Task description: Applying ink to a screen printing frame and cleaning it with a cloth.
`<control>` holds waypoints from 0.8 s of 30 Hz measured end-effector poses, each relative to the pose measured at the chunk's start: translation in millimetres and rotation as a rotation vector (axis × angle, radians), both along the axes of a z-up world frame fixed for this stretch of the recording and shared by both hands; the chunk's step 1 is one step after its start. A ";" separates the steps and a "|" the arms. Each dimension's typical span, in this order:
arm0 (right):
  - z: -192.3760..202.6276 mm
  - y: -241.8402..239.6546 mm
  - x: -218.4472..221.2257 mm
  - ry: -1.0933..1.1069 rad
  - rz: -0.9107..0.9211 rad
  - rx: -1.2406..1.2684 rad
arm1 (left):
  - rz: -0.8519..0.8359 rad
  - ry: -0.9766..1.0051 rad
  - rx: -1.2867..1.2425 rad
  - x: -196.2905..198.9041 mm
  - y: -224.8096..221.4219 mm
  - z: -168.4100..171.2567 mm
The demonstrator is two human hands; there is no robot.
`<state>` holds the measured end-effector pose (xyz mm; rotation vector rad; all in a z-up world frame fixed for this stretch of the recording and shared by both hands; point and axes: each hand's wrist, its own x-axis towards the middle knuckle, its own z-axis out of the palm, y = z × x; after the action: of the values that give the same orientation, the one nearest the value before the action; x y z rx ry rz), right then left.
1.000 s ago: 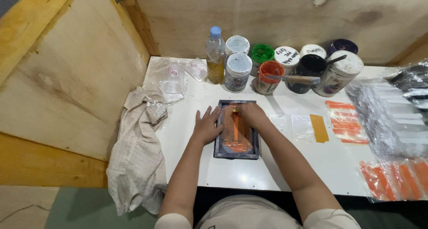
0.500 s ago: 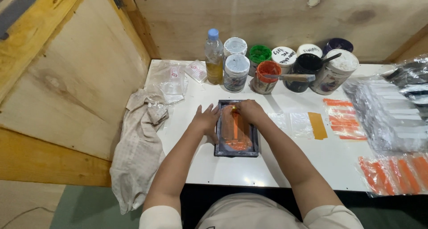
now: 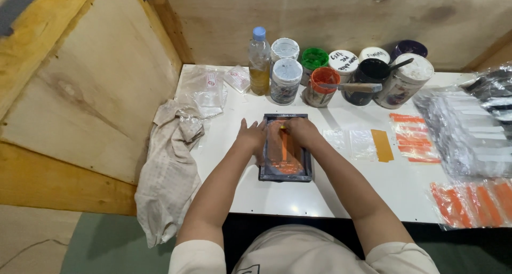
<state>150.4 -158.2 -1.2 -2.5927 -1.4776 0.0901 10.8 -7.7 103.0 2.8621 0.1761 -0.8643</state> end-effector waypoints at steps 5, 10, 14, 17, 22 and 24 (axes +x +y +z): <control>4.1 -5.7 -12.8 -0.012 0.009 -0.001 | -0.008 -0.075 0.063 14.3 8.7 -50.1; -1.7 -15.7 -27.1 -0.084 0.034 -0.009 | -0.002 -0.110 0.087 15.6 5.1 -49.4; -12.3 -26.9 -35.3 -0.009 0.006 -0.078 | 0.005 -0.087 0.100 8.5 -1.7 -29.4; 11.0 -39.4 -57.3 0.020 0.034 -0.101 | 0.019 -0.054 0.083 4.1 -5.7 -17.4; -6.2 -46.8 -68.8 0.007 0.085 -0.123 | 0.028 -0.043 0.069 2.9 -5.6 -17.7; -7.7 -47.0 -75.2 0.024 0.082 -0.174 | 0.021 -0.025 0.093 6.1 -4.8 -20.6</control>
<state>75.3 -205.2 -8.9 -2.6520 -1.6355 0.2701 16.9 -12.5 82.3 2.9498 0.2496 -0.8370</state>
